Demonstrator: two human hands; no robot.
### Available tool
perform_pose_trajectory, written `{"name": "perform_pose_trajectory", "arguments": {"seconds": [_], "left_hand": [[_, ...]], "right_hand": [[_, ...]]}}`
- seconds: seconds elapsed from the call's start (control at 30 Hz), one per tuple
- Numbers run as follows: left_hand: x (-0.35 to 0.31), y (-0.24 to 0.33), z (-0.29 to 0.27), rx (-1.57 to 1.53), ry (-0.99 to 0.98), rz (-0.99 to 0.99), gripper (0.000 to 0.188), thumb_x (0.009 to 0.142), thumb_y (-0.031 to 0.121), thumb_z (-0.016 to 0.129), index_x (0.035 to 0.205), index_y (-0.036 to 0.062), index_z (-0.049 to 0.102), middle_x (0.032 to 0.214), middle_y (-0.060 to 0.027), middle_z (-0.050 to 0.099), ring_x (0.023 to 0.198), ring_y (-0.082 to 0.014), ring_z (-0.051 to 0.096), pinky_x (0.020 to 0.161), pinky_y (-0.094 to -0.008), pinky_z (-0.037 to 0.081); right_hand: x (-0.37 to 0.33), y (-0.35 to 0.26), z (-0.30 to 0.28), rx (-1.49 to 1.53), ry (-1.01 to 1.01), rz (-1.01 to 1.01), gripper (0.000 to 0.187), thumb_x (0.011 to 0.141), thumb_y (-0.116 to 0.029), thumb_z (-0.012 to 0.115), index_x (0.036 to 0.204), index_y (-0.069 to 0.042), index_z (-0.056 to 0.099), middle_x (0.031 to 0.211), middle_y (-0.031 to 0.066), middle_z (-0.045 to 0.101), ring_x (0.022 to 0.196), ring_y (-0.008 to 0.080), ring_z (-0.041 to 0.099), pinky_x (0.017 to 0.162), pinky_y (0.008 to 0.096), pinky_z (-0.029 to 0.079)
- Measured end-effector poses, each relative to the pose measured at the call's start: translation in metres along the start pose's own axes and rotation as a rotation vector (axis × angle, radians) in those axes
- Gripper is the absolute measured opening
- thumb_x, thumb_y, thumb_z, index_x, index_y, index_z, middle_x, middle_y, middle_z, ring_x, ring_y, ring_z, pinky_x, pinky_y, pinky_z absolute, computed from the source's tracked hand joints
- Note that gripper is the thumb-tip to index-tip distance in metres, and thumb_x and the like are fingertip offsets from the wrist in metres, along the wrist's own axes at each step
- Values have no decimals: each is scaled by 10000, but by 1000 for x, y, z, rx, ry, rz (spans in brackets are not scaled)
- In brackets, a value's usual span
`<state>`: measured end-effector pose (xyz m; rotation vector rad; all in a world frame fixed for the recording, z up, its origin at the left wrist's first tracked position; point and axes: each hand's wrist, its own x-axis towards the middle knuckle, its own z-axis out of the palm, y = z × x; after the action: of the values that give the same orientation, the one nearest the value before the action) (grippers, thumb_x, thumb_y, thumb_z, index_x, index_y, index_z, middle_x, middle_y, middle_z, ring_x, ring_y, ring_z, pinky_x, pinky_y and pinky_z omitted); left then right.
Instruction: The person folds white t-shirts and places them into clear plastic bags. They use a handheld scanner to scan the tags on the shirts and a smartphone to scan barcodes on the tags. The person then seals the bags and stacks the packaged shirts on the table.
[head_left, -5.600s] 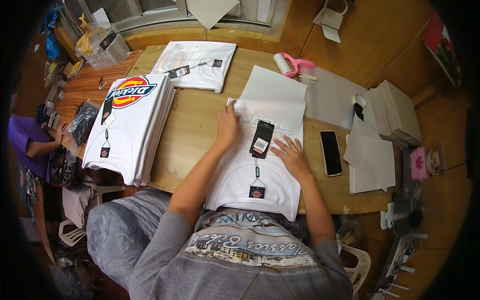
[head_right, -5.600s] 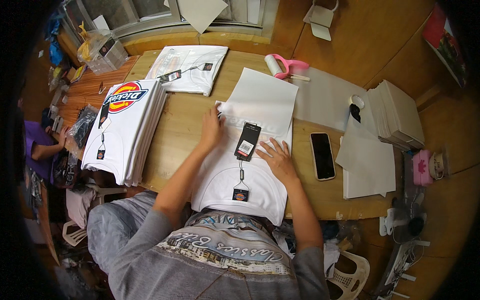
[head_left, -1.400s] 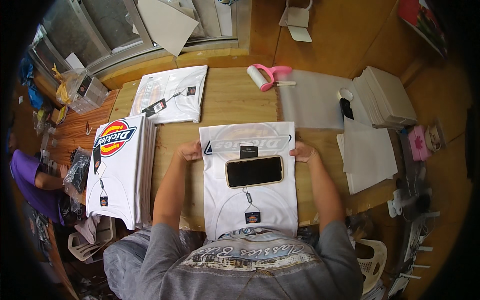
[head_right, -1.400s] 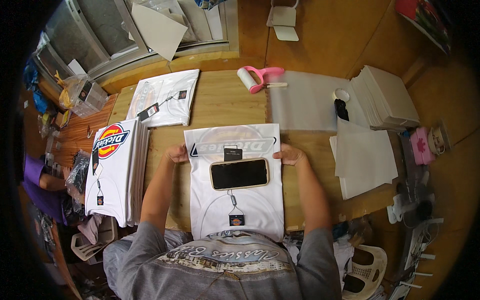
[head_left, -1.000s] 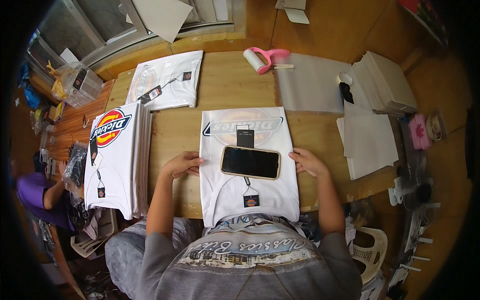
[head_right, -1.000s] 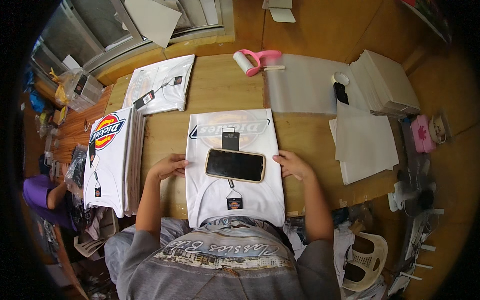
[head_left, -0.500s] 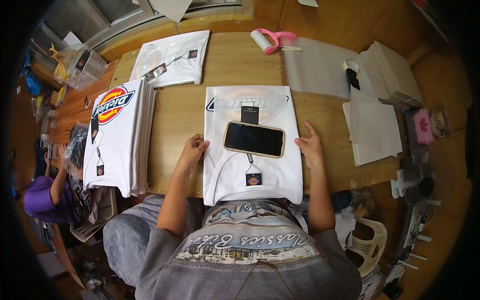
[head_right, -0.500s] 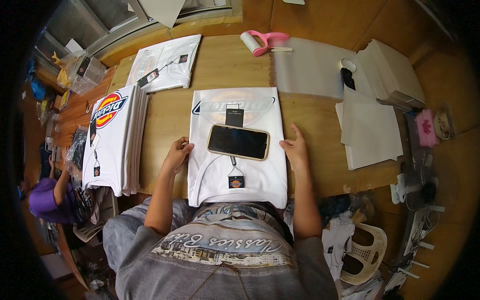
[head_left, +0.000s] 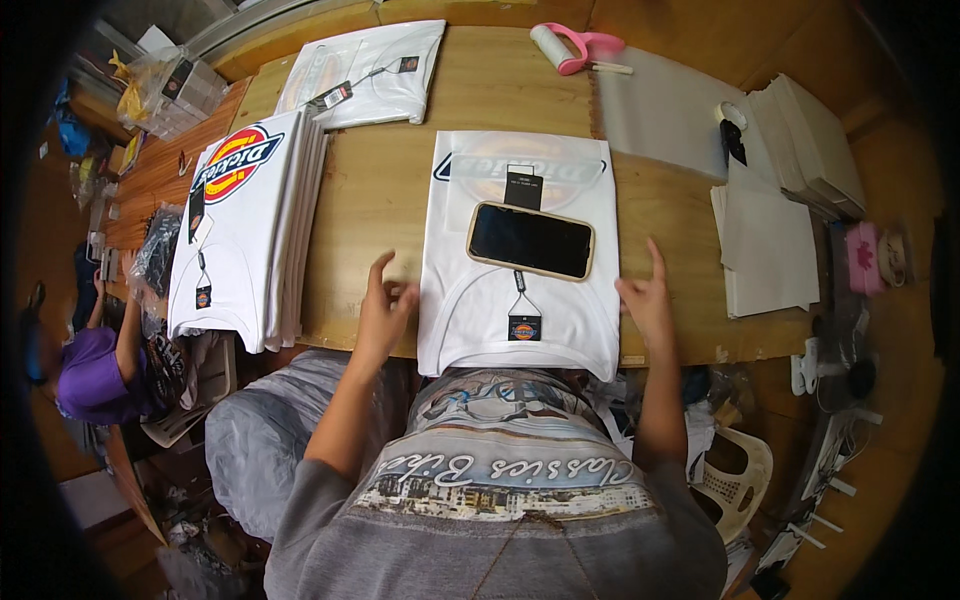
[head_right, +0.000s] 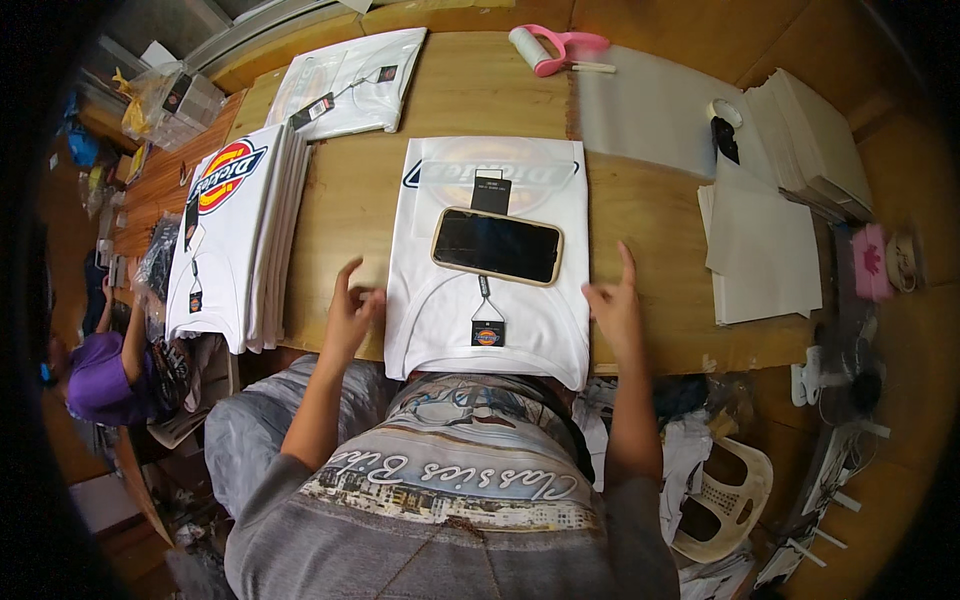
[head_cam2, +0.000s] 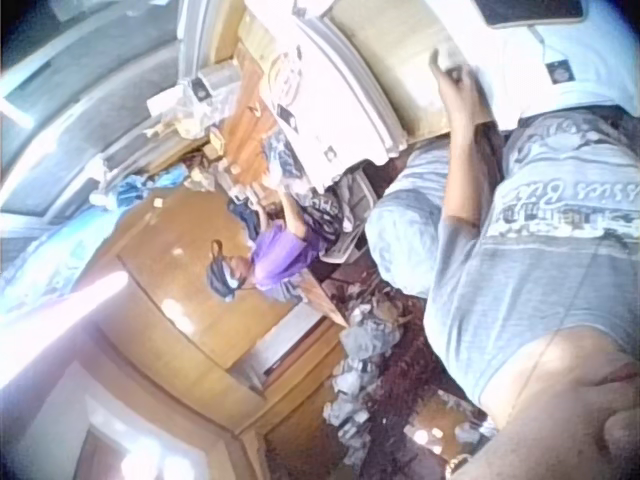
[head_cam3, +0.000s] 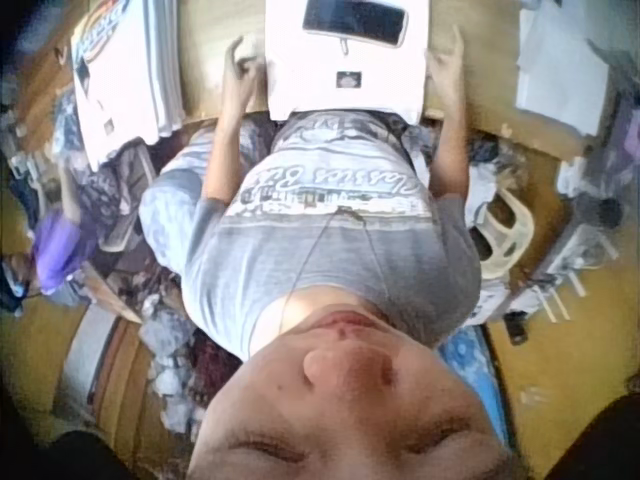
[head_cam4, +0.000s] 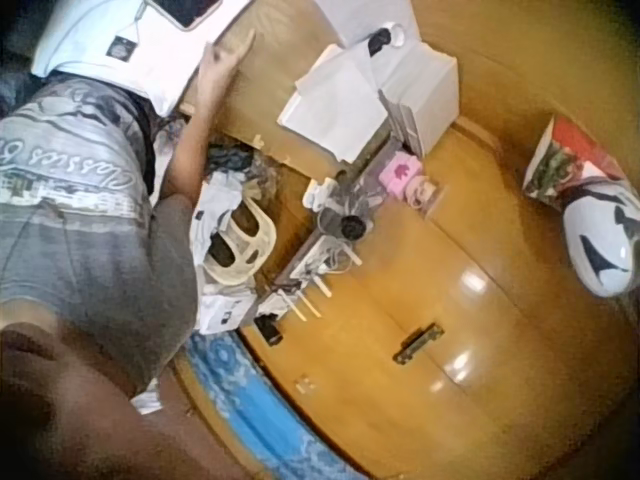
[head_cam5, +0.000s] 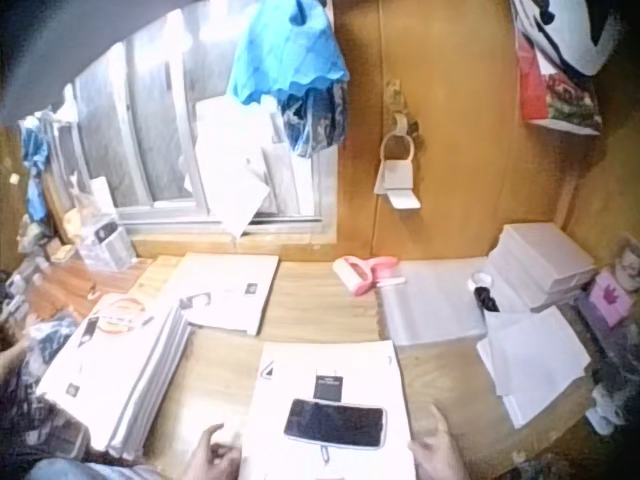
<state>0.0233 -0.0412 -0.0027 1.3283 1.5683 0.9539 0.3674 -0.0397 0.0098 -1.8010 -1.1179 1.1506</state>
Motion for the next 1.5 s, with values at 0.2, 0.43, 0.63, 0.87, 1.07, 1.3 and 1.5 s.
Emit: {"name": "perform_pose_trajectory", "arguments": {"seconds": [0.2,0.43,0.63,0.87,1.07,1.3,1.5], "left_hand": [[-54,16,2,-396,-397,-346,633,780,-44,480,1274,103,113,715,-135,548,534,-159,554,504,-254,469],[-48,12,-15,44,-373,-346,695,803,36,483,1312,140,21,617,-107,560,513,-148,559,453,-257,446],[-46,38,-24,160,-125,-247,655,796,38,479,1309,123,81,542,-87,550,475,-134,541,458,-251,433],[-63,20,-28,-11,-32,-308,595,802,17,463,1297,119,149,604,-90,562,523,-130,551,475,-251,448],[-53,23,-18,-33,-116,-248,568,808,2,448,1291,116,172,634,-89,563,553,-122,546,486,-247,465],[-41,37,-19,-36,-148,-247,508,818,6,428,1274,106,227,634,-81,564,517,-108,517,484,-246,452],[-42,38,-25,-35,-163,-162,466,820,4,406,1254,99,265,634,-84,568,505,-101,513,480,-218,420]], "right_hand": [[-34,7,-3,138,-96,-67,861,638,48,620,1305,-134,108,624,83,557,552,101,510,558,222,432],[61,1,-29,-254,131,-268,195,702,-92,604,887,-37,579,663,64,587,583,121,537,580,261,438],[209,-49,-28,-355,318,-452,138,656,-132,642,675,-19,564,656,102,584,603,195,553,564,298,430],[275,-32,-30,-403,258,-267,206,577,-145,706,613,-28,540,615,97,569,572,210,542,542,315,424],[281,-20,-34,-458,179,-497,163,628,-115,670,615,-21,537,609,97,557,550,186,509,545,302,418],[295,-34,-59,-509,193,-375,104,734,-97,535,666,-19,549,635,75,554,551,192,487,550,299,413],[301,-84,-176,1198,271,-437,65,778,-99,546,757,-41,566,663,20,539,542,113,481,479,232,399]]}}
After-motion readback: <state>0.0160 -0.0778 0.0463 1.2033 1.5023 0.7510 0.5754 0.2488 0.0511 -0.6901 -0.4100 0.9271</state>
